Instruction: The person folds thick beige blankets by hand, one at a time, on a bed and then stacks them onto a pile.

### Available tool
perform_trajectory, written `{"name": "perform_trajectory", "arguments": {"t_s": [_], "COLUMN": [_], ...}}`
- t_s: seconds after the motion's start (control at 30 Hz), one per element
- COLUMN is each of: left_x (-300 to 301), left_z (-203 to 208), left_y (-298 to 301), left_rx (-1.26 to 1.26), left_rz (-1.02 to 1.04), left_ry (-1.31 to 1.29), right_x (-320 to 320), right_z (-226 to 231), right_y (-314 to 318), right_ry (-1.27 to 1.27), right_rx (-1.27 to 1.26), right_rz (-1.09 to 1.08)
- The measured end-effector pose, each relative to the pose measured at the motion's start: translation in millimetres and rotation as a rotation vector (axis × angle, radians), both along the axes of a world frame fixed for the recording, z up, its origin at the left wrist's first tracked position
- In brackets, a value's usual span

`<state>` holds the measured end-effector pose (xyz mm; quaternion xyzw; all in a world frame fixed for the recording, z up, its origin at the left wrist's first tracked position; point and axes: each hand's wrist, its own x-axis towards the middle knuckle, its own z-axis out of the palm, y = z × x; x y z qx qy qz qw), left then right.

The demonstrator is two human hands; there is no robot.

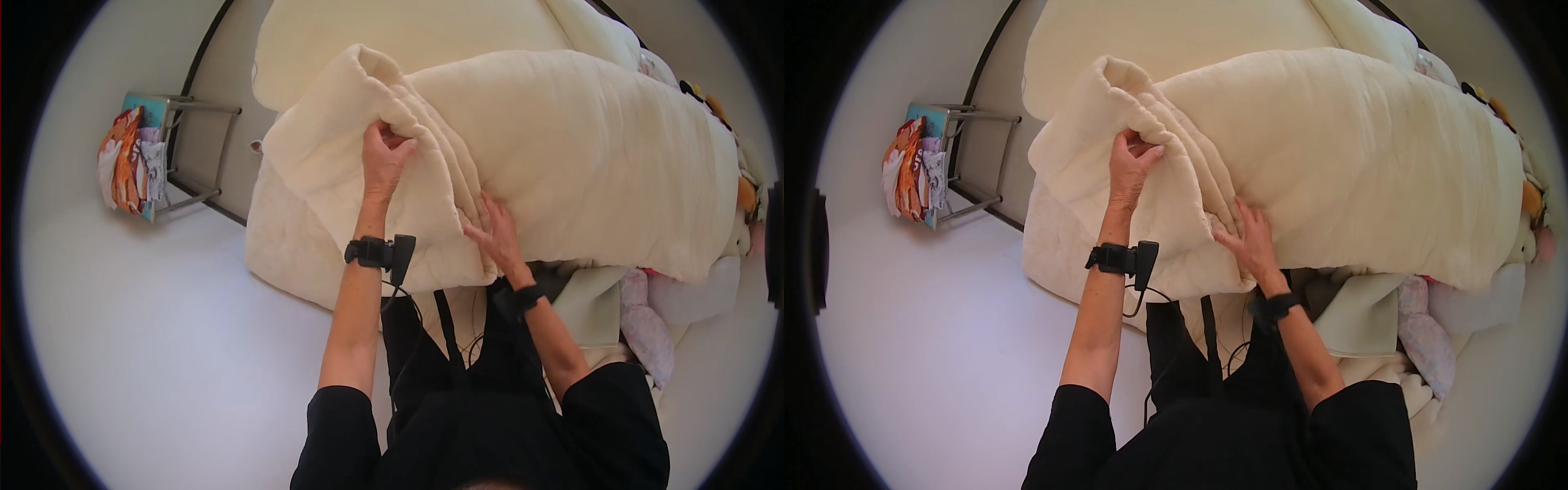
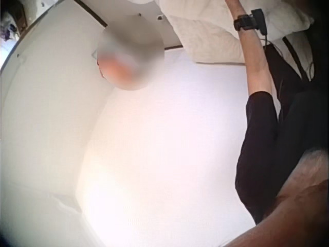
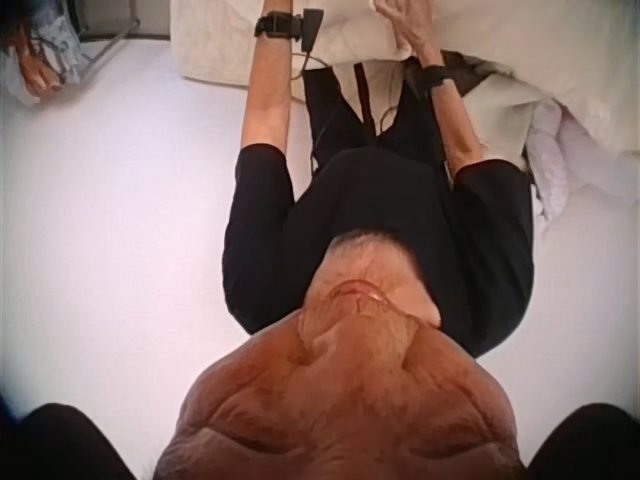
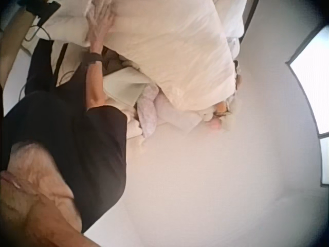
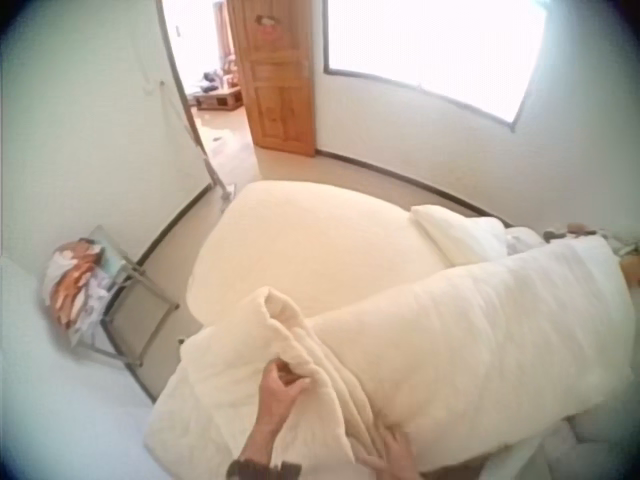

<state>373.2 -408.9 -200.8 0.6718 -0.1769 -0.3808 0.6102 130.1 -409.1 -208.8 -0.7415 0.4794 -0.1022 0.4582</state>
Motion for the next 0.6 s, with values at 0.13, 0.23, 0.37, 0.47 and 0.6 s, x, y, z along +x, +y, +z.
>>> {"name": "perform_trajectory", "arguments": {"t_s": [0.13, 0.23, 0.37, 0.47, 0.6], "left_x": [11, 15, 28, 44, 70], "left_z": [-3, -1, 10, 22, 8], "left_y": [-5, -16, -42, -49, -45], "left_rx": [0.126, 0.169, 0.407, 0.66, 0.732], "left_rz": [-0.055, -0.002, 0.032, -0.044, -0.193], "left_ry": [-0.236, -0.211, -0.187, -0.204, -0.539], "right_x": [-27, -26, -29, -31, 7], "right_z": [7, 7, -16, 10, 101], "right_y": [49, 59, 64, 96, 124], "right_ry": [0.179, 0.412, 0.542, 0.086, -0.172], "right_rx": [-0.079, -0.083, -0.208, -0.234, -0.067], "right_rz": [0.032, 0.094, 0.105, 0.157, 0.418]}}
